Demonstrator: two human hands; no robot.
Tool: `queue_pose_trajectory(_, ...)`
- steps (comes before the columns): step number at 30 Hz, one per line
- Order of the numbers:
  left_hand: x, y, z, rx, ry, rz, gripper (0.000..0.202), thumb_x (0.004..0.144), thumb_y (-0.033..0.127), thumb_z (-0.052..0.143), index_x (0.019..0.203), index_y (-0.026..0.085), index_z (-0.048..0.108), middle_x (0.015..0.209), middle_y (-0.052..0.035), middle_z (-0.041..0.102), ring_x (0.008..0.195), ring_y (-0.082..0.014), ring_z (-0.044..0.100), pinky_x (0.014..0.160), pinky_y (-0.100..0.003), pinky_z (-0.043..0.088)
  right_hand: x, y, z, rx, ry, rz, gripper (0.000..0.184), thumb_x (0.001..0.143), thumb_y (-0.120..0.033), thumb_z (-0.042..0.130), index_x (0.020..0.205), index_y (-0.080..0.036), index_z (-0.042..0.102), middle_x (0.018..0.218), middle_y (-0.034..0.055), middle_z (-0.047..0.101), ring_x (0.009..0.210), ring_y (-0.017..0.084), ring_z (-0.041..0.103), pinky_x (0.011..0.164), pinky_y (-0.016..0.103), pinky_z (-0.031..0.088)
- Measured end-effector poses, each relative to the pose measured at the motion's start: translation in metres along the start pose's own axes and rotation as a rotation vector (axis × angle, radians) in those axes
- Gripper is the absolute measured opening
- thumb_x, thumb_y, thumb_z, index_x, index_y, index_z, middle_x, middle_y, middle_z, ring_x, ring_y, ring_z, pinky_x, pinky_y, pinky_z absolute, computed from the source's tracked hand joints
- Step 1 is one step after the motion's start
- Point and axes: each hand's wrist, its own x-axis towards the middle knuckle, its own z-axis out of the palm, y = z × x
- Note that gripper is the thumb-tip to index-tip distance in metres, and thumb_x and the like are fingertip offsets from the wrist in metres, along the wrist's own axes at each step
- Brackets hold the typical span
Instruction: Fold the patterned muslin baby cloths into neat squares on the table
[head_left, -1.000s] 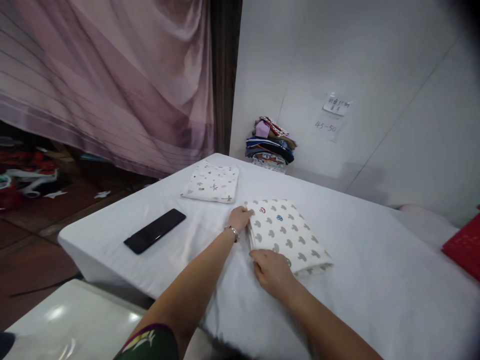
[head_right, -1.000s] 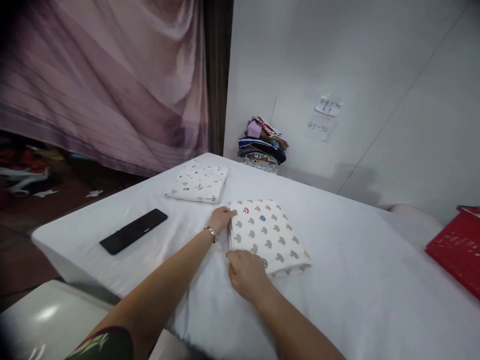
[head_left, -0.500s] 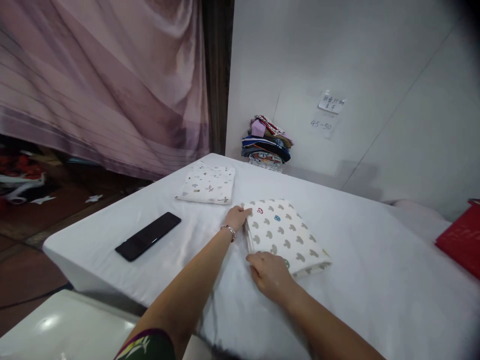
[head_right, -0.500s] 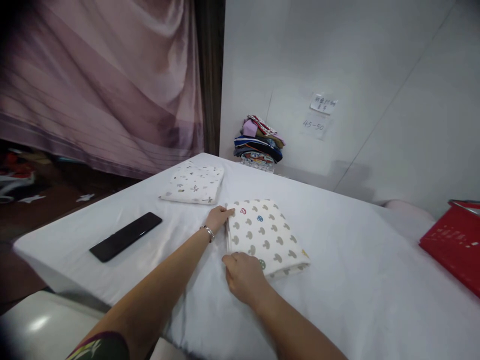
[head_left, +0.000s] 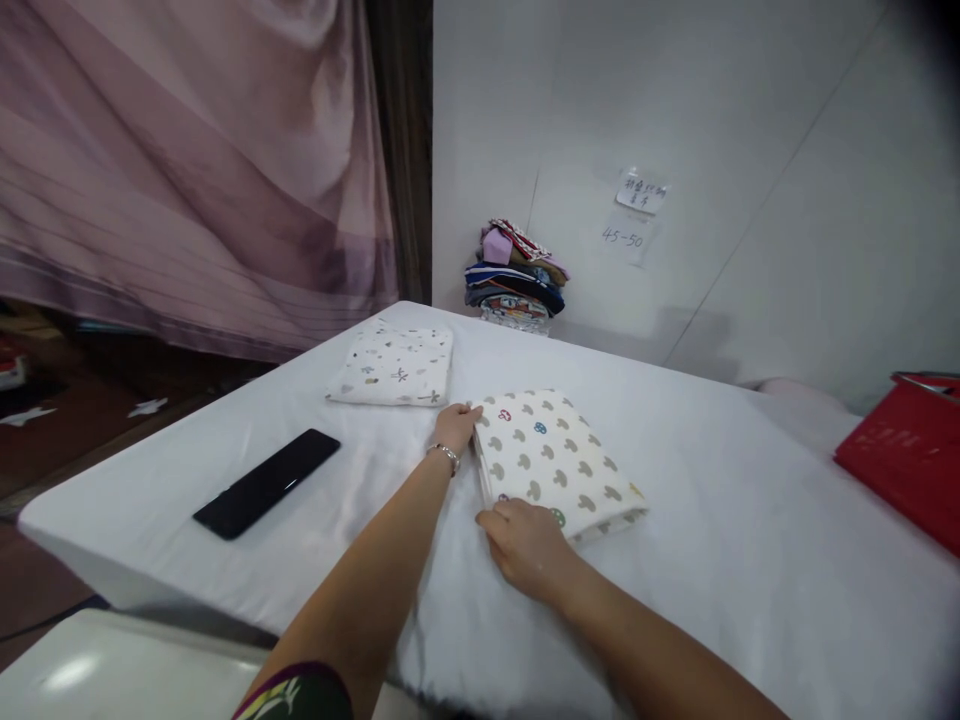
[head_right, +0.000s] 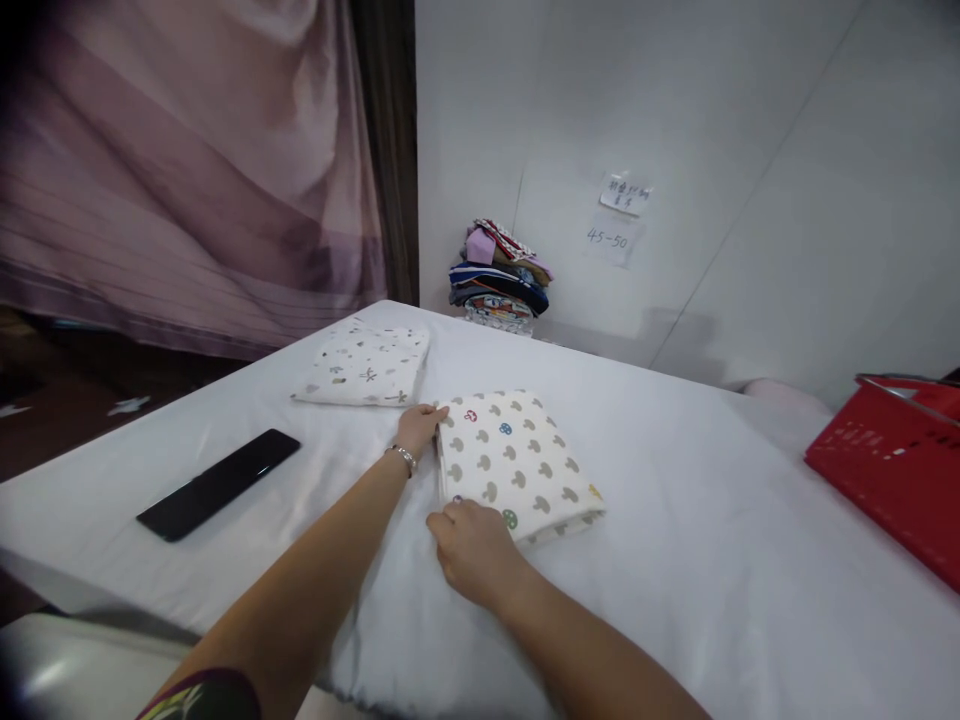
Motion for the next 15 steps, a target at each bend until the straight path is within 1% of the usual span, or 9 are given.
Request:
queue_pose_trajectory(2, -0.001, 0.002, -0.001, -0.033, -0.023, -0.029, 0.026, 0.065, 0.041, 0.063, 0.062, 0.016, 0.057, 0.050, 0.0029, 0.051, 0.050, -0.0104, 0.047, 0.050, -0.022, 0.036, -0.002, 0.001, 0.000, 0.065, 0.011, -0.008, 0.018, 0.082, -0.015, 0.041, 0.090, -0.021, 0.056, 0.080, 0.0022, 0.058, 0.078, 0.017, 0.051, 0.059, 0.027, 0.033)
queue_pose_trajectory(4, -0.004, 0.005, -0.004, -0.067, -0.051, -0.056, 0.026, 0.067, 0.040, 0.062, 0.062, 0.016, 0.057, 0.048, 0.0033, 0.049, 0.046, -0.0094, 0.046, 0.048, -0.021, 0.036, -0.003, 0.003, -0.002, 0.203, 0.051, 0.015, 0.019, 0.083, -0.016, 0.041, 0.092, -0.022, 0.057, 0.080, 0.0010, 0.059, 0.077, 0.015, 0.052, 0.063, 0.025, 0.036)
queue_pose_trajectory(7, -0.009, 0.010, -0.007, -0.120, -0.092, -0.080, 0.026, 0.070, 0.038, 0.060, 0.059, 0.016, 0.055, 0.046, 0.0040, 0.047, 0.042, -0.0076, 0.043, 0.045, -0.020, 0.035, -0.001, 0.009, -0.007, 0.410, 0.183, 0.107, 0.020, 0.084, -0.016, 0.041, 0.094, -0.022, 0.057, 0.082, 0.0005, 0.058, 0.076, 0.013, 0.053, 0.068, 0.023, 0.039)
queue_pose_trajectory(9, -0.012, 0.013, -0.010, -0.149, -0.112, -0.089, 0.026, 0.071, 0.037, 0.060, 0.058, 0.016, 0.053, 0.045, 0.0045, 0.046, 0.041, -0.0071, 0.042, 0.045, -0.020, 0.035, 0.003, 0.014, -0.012, 0.457, 0.272, 0.153, 0.018, 0.084, -0.017, 0.042, 0.092, -0.021, 0.058, 0.084, 0.0017, 0.058, 0.079, 0.013, 0.053, 0.071, 0.023, 0.039)
queue_pose_trajectory(10, -0.013, 0.014, -0.011, -0.161, -0.119, -0.093, 0.026, 0.072, 0.036, 0.059, 0.058, 0.016, 0.052, 0.045, 0.0047, 0.046, 0.041, -0.0070, 0.042, 0.044, -0.020, 0.035, 0.006, 0.016, -0.014, 0.453, 0.295, 0.170, 0.018, 0.084, -0.017, 0.042, 0.090, -0.021, 0.058, 0.085, 0.0022, 0.058, 0.080, 0.013, 0.053, 0.072, 0.024, 0.039)
queue_pose_trajectory(12, -0.014, 0.015, -0.013, -0.180, -0.132, -0.099, 0.027, 0.074, 0.036, 0.058, 0.057, 0.017, 0.050, 0.044, 0.0047, 0.046, 0.040, -0.0072, 0.042, 0.044, -0.020, 0.035, 0.014, 0.020, -0.019, 0.408, 0.278, 0.217, 0.016, 0.084, -0.019, 0.043, 0.085, -0.021, 0.059, 0.084, 0.0020, 0.057, 0.079, 0.013, 0.053, 0.070, 0.024, 0.038)
queue_pose_trajectory(15, -0.016, 0.016, -0.014, -0.197, -0.150, -0.110, 0.032, 0.077, 0.037, 0.054, 0.054, 0.017, 0.047, 0.045, 0.0045, 0.045, 0.040, -0.0070, 0.042, 0.043, -0.020, 0.035, 0.027, 0.023, -0.023, 0.283, 0.163, 0.323, 0.019, 0.086, -0.027, 0.044, 0.076, -0.020, 0.058, 0.078, 0.0004, 0.057, 0.072, 0.012, 0.051, 0.064, 0.023, 0.034)
